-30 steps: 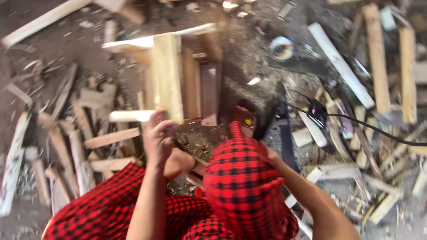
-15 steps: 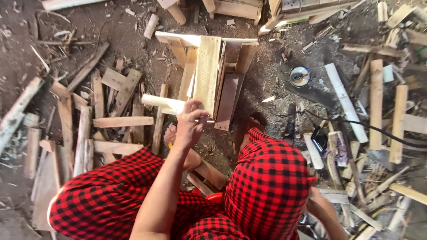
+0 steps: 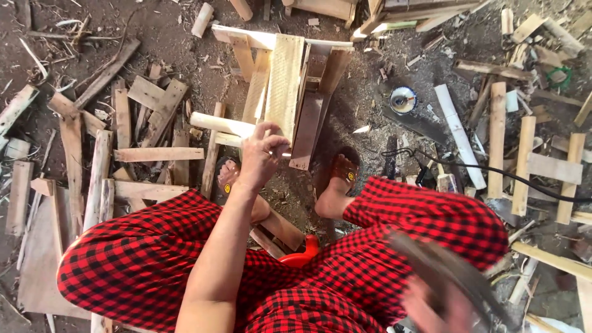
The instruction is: The person sits on the ground assembling a small wooden chair. They position wooden slats and legs against the frame, hammer nails into the joints, fit a side panel, and rub the wood surfaces with a sanding block to smooth them.
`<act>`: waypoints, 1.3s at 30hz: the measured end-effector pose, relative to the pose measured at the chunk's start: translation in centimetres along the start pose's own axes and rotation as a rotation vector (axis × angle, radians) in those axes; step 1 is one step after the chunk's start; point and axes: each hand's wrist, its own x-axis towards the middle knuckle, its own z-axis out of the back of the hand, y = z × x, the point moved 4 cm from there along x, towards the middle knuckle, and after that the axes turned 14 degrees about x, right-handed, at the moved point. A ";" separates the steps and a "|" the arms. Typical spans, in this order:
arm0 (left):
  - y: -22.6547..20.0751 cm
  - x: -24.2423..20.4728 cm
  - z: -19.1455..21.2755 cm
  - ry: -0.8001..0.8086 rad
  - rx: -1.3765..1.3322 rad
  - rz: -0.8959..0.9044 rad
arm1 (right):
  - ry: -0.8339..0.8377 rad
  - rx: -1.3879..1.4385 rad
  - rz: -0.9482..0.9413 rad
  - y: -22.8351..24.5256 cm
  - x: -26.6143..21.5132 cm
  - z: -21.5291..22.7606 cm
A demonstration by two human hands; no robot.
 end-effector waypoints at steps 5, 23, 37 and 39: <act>-0.4 -0.7 -0.2 -0.017 0.063 0.036 | -0.392 -1.315 1.307 4.6 9.8 -12.8; -0.3 -0.3 0.0 -0.020 0.011 0.115 | -0.355 -1.517 1.294 8.4 19.0 -12.6; 0.2 -0.2 -0.8 0.030 0.126 0.071 | -0.369 -1.538 1.229 9.2 20.3 -10.8; 0.2 -0.2 -0.7 0.035 0.116 0.083 | -0.369 -1.578 1.202 9.4 20.8 -9.9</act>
